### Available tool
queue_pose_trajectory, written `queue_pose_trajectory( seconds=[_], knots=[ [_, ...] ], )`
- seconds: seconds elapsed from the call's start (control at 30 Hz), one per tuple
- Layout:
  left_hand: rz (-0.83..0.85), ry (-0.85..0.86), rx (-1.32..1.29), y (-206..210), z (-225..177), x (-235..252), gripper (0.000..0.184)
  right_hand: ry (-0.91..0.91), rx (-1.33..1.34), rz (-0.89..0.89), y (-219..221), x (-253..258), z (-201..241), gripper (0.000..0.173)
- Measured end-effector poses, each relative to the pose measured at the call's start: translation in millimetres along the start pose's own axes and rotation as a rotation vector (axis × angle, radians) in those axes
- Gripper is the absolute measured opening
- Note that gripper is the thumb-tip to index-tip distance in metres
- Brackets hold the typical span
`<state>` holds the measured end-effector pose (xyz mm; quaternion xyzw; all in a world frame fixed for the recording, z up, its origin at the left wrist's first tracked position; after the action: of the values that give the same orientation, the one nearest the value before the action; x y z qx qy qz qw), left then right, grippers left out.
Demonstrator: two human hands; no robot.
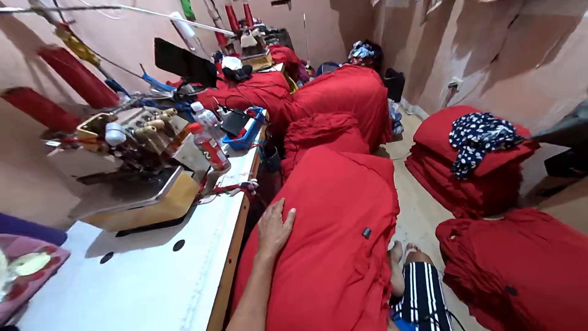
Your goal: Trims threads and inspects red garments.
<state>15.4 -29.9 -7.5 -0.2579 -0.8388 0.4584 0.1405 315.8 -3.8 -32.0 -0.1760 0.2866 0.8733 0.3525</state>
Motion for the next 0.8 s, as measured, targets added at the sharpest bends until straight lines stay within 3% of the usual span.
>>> queue_pose_trajectory(
  seconds=[0.23,0.37,0.47,0.53,0.67,0.73,0.8],
  knots=[
    [-0.07,-0.029,-0.151,-0.9,11.7,4.4,0.044,0.031,-0.248,0.216,-50.6,23.8,-4.8,0.018],
    [-0.069,-0.064,-0.071,2.3,5.8,8.1,0.044,-0.075,-0.235,0.105,-66.5,7.1,26.7,0.019],
    [0.069,-0.086,0.075,-9.1,-17.3,14.0,0.043,-0.205,-0.184,-0.017,-62.8,-2.3,50.2,0.031],
    [0.156,0.043,0.134,-16.5,-36.6,18.2,0.039,-0.408,-0.278,-0.056,-60.8,-2.1,53.0,0.035],
    [0.498,0.417,0.061,-21.9,-87.4,-24.0,0.037,-0.933,-0.905,-0.27,-61.4,1.2,42.8,0.041],
    [0.692,0.542,0.06,-22.3,-97.9,-56.8,0.038,-1.031,-1.042,-0.333,-63.0,-1.5,46.2,0.038],
    [0.704,0.611,0.0,-12.9,-85.4,-78.7,0.034,-1.021,-1.075,-0.333,-64.6,-6.8,50.6,0.039]
  ],
)
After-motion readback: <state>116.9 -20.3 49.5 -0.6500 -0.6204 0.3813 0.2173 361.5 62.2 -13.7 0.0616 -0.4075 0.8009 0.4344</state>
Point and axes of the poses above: each hand's wrist, its own x-axis towards the middle knuckle, its own y-axis out of the palm, z = x × y, the point moved 1 cm from there along x, towards the middle knuckle, and after that the axes turned 10 degrees about -y, right-handed, at the moved point
